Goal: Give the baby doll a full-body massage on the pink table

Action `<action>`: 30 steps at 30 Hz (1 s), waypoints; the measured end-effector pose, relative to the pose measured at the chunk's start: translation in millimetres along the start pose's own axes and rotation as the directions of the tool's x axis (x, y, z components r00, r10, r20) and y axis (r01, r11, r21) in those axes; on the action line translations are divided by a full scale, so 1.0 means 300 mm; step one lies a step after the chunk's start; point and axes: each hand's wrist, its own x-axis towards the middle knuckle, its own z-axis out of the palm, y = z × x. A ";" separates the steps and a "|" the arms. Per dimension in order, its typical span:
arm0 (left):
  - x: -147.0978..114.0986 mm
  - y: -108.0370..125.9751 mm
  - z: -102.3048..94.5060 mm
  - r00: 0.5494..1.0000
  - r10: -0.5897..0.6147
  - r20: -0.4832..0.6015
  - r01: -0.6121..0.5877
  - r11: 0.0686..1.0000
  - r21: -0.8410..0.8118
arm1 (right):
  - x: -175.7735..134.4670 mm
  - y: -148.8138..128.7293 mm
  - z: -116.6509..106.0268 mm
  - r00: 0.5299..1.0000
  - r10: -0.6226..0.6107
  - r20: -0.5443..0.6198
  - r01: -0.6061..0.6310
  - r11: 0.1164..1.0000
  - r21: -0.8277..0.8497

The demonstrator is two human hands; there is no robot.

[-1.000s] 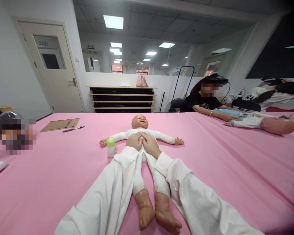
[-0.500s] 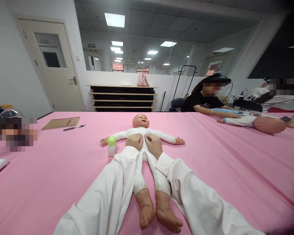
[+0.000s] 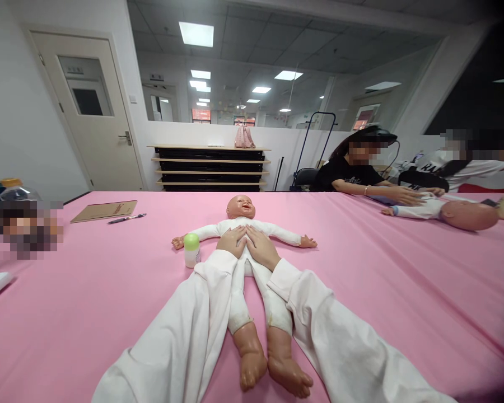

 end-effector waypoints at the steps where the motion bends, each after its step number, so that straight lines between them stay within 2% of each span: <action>1: 0.001 0.002 -0.003 1.000 -0.018 0.023 0.018 1.000 0.011 | 0.000 -0.005 -0.002 1.000 0.011 0.013 -0.011 1.000 -0.008; 4: 0.004 0.004 -0.002 0.994 -0.102 0.033 0.101 0.994 0.039 | -0.001 -0.017 -0.002 0.997 0.076 -0.003 -0.076 0.997 -0.011; 8: 0.006 0.000 0.013 0.968 -0.230 -0.099 0.234 0.972 0.028 | -0.005 -0.018 0.011 0.972 0.204 -0.120 -0.199 0.979 0.053; 12: 0.002 0.003 0.024 0.944 -0.243 -0.222 0.252 0.968 0.011 | -0.012 -0.010 0.021 0.958 0.173 -0.229 -0.147 0.981 0.128; 15: -0.005 0.006 0.025 0.951 -0.172 -0.257 0.184 0.983 0.021 | -0.018 -0.012 0.018 0.963 0.133 -0.236 -0.103 0.986 0.135; 18: -0.011 0.002 0.026 0.970 -0.064 -0.234 0.073 0.997 0.030 | -0.020 -0.017 0.013 0.969 0.099 -0.227 -0.070 0.989 0.131; 21: -0.011 -0.004 0.027 0.978 -0.005 -0.209 0.011 1.000 0.028 | -0.017 -0.020 0.010 0.976 0.070 -0.207 -0.046 0.992 0.122; 25: -0.005 -0.005 0.023 0.987 -0.003 -0.159 0.005 1.000 0.011 | -0.011 -0.021 0.007 0.985 0.034 -0.167 -0.017 0.995 0.102; 30: 0.006 -0.007 0.018 0.997 -0.058 -0.048 0.057 0.998 -0.023 | -0.008 -0.021 0.001 0.993 0.010 -0.117 -0.002 0.998 0.067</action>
